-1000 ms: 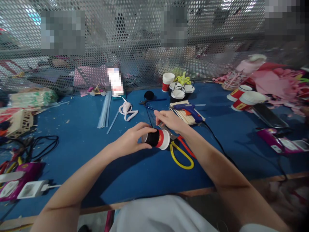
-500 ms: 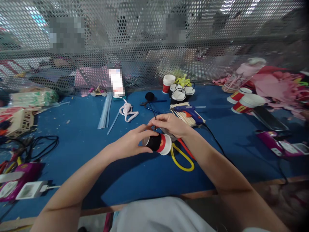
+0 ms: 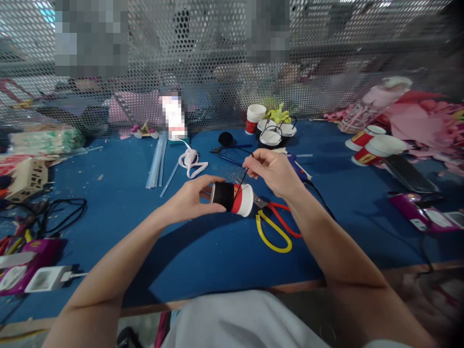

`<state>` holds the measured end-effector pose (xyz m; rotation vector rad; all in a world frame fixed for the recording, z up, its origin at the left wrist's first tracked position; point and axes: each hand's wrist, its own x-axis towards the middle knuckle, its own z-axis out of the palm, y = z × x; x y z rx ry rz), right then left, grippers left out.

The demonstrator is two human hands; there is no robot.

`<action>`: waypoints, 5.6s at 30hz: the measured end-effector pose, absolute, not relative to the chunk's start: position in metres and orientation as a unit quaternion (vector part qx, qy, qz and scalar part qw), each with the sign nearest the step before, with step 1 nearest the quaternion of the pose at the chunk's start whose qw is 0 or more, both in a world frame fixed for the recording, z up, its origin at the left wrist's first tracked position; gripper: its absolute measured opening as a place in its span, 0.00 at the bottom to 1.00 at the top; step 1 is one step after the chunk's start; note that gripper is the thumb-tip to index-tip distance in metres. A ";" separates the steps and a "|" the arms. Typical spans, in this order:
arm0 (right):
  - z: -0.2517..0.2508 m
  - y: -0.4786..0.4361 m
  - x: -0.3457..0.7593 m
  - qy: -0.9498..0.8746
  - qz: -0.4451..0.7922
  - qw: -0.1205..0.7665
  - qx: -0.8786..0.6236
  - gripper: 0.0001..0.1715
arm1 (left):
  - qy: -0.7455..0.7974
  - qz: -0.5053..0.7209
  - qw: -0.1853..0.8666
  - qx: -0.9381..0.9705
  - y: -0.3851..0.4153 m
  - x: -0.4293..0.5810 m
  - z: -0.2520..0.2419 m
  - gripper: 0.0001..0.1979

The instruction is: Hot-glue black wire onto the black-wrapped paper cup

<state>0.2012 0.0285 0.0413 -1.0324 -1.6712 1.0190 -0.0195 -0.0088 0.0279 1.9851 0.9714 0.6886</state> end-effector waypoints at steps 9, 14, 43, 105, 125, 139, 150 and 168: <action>0.040 0.027 0.199 -0.723 0.337 0.404 -0.448 0.19 | 0.367 0.254 0.383 0.809 -0.012 -0.013 0.025 0.29; 0.038 0.026 0.196 -0.742 0.317 0.366 -0.465 0.20 | 0.331 0.273 0.337 0.838 -0.013 -0.012 0.025 0.28; 0.043 0.022 0.196 -0.767 0.313 0.295 -0.476 0.16 | 0.247 0.291 0.108 0.918 -0.015 -0.012 0.027 0.24; 0.050 0.043 0.246 -0.714 0.246 0.282 -0.592 0.20 | 0.365 0.216 0.277 0.862 0.000 -0.012 0.003 0.26; -0.005 0.060 0.310 -0.651 0.039 0.156 -0.742 0.25 | 0.389 0.208 0.259 0.859 0.009 -0.018 -0.002 0.24; 0.028 0.006 0.266 -0.651 0.412 0.301 -0.561 0.15 | 0.365 0.224 0.240 0.871 0.016 -0.024 -0.005 0.24; 0.014 -0.008 0.239 -0.742 0.268 0.268 -0.553 0.13 | 0.379 0.236 0.271 0.853 0.018 -0.026 -0.004 0.25; 0.005 -0.015 0.245 -0.907 -0.086 0.199 -0.360 0.23 | 0.381 0.234 0.257 0.857 0.019 -0.027 -0.006 0.26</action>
